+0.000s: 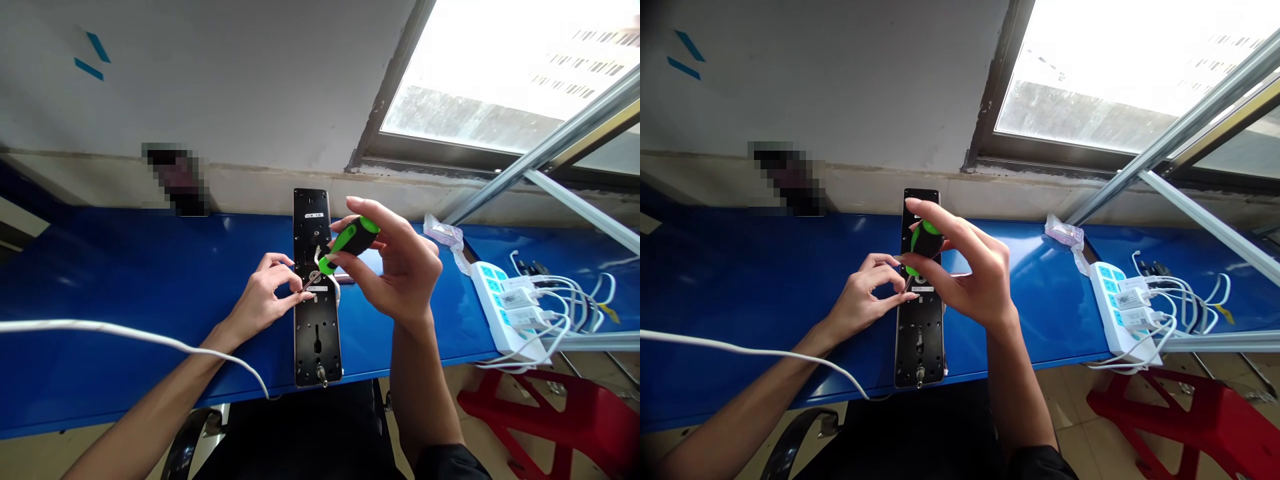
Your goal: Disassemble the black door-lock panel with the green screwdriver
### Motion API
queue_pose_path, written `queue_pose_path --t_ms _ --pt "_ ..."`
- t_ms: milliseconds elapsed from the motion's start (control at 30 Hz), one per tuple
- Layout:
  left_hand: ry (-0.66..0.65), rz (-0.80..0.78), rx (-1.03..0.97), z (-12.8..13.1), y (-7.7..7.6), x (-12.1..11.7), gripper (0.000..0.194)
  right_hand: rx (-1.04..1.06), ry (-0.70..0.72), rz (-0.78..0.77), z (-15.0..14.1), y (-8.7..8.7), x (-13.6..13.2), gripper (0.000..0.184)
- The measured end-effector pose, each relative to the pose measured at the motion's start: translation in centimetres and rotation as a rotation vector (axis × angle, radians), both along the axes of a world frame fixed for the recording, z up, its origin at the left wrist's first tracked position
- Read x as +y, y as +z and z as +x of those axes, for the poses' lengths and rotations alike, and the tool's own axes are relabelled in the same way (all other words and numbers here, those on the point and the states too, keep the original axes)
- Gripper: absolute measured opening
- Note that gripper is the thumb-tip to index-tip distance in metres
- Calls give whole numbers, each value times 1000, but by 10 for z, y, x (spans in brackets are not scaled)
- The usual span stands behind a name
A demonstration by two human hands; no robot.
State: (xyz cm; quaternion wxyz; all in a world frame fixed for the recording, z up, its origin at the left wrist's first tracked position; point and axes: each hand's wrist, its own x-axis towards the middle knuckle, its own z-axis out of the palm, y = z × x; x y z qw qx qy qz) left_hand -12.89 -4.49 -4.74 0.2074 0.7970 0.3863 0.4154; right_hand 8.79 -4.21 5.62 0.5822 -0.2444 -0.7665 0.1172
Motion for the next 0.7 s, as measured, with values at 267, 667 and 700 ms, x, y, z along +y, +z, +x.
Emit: queue_pose_path --t_ms 267,667,700 --pt "10 8 22 -1 2 0 24 -84 -26 3 -5 4 -3 52" --pt "68 46 16 1 4 -2 23 -44 -70 -71 -5 -4 -3 56" --pt "78 54 14 1 4 -2 22 -44 -72 -66 -5 -5 -3 55"
